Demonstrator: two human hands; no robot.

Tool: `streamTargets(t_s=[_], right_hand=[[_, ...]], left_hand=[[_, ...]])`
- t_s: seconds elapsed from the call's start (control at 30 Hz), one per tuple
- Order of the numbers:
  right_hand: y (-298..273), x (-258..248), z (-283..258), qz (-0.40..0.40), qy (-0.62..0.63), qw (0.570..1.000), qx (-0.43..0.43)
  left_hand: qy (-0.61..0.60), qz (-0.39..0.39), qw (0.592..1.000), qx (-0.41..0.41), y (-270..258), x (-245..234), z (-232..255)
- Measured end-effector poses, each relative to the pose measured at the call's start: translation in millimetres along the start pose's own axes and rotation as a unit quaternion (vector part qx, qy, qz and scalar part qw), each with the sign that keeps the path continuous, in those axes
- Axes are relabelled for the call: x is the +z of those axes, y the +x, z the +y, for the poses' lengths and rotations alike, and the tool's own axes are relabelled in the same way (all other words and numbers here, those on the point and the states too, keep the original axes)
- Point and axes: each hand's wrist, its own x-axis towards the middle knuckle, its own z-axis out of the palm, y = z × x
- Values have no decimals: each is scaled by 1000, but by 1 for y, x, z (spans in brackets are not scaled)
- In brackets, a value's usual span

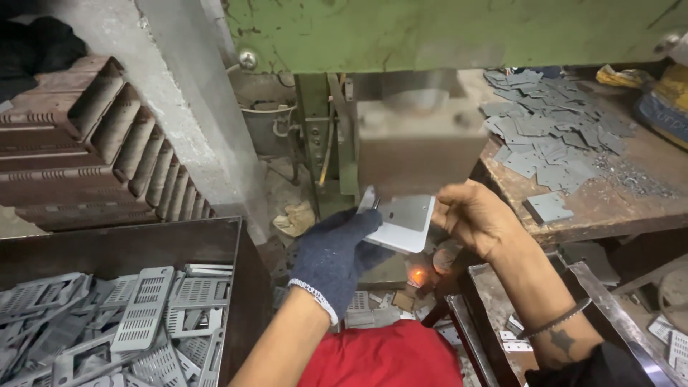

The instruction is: Manually placing metal panels into a press machine to stamp or bend them.

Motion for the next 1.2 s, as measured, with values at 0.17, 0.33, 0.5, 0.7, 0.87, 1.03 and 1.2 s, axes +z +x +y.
streamTargets(t_s=[0.17,0.33,0.5,0.7,0.87,1.03,1.2], right_hand=[[-5,13,-4,6,-26,1000,-3],[-1,0,1,18,-24,999,-11],[-1,0,0,16,-27,1000,-5],[25,-26,-1,20,-29,999,-5],[22,-16,-7,8,-41,999,-30],[20,-16,-5,-1,-30,999,-24],[16,-15,1,21,-26,999,-26]], left_hand=[[-12,-1,1000,0,-7,3,3],[65,29,996,45,-28,13,5],[150,-11,980,133,-30,-1,-5],[151,16,981,124,-23,11,2],[127,1,982,139,-11,8,-4],[158,11,978,132,-7,0,-10],[125,21,982,137,-7,6,-9]])
